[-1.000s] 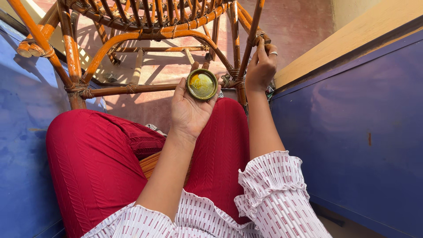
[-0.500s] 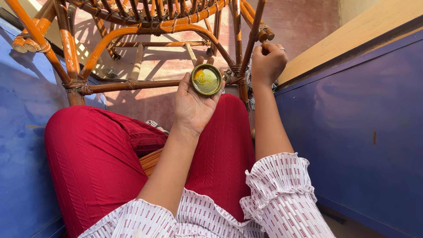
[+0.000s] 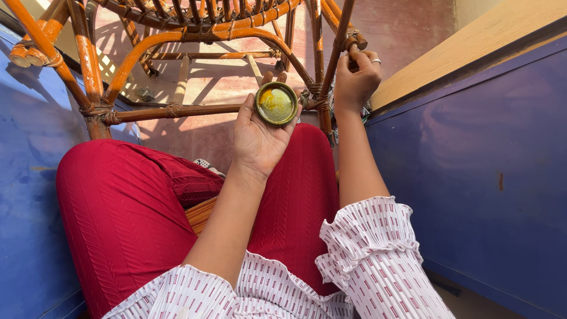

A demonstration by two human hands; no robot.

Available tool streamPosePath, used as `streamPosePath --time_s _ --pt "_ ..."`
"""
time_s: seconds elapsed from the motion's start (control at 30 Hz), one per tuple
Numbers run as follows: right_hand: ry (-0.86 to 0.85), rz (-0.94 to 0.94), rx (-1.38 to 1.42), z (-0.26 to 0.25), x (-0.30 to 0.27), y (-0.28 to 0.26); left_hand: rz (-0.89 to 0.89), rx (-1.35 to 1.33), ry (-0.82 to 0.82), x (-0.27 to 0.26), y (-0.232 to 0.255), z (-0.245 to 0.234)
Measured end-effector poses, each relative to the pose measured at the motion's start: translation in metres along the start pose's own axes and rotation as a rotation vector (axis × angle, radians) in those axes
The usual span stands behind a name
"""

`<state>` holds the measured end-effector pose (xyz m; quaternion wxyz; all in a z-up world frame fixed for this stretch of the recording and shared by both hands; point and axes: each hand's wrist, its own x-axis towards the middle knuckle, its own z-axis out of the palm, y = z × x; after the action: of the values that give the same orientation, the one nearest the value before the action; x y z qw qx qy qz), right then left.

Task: The person applies a liquid substance from a small metal lid to the joints and lashings of a bamboo chair using a small applicator stick.

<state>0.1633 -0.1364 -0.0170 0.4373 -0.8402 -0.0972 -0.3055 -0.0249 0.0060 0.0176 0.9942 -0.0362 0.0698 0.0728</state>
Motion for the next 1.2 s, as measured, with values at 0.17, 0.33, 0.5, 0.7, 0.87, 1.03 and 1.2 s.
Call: streamPosePath --time_s 0.17,0.33,0.5,0.7,0.87,1.03,1.2 --pt "-0.028 0.165 0.192 -0.008 0.005 0.009 -0.003 -0.003 0.047 0.0 -0.005 -0.001" --pt "-0.072 0.025 0.12 -0.01 0.0 0.013 -0.014 0.017 0.045 -0.003 -0.006 -0.002" --pt "0.036 0.015 0.079 -0.012 0.005 0.021 0.0 0.033 0.055 -0.001 -0.005 -0.004" --pt "-0.116 -0.409 -0.211 -0.038 0.025 0.024 -0.015 0.042 0.038 0.006 -0.01 -0.01" --pt "-0.058 -0.503 -0.258 -0.028 0.02 0.018 -0.02 0.051 -0.001 0.015 -0.02 -0.013" --pt "-0.049 -0.389 -0.245 -0.025 0.014 0.015 0.012 0.031 0.049 0.018 -0.022 -0.002" --pt "0.017 -0.172 -0.083 -0.01 0.01 0.022 -0.018 0.083 0.004 0.014 -0.018 -0.008"
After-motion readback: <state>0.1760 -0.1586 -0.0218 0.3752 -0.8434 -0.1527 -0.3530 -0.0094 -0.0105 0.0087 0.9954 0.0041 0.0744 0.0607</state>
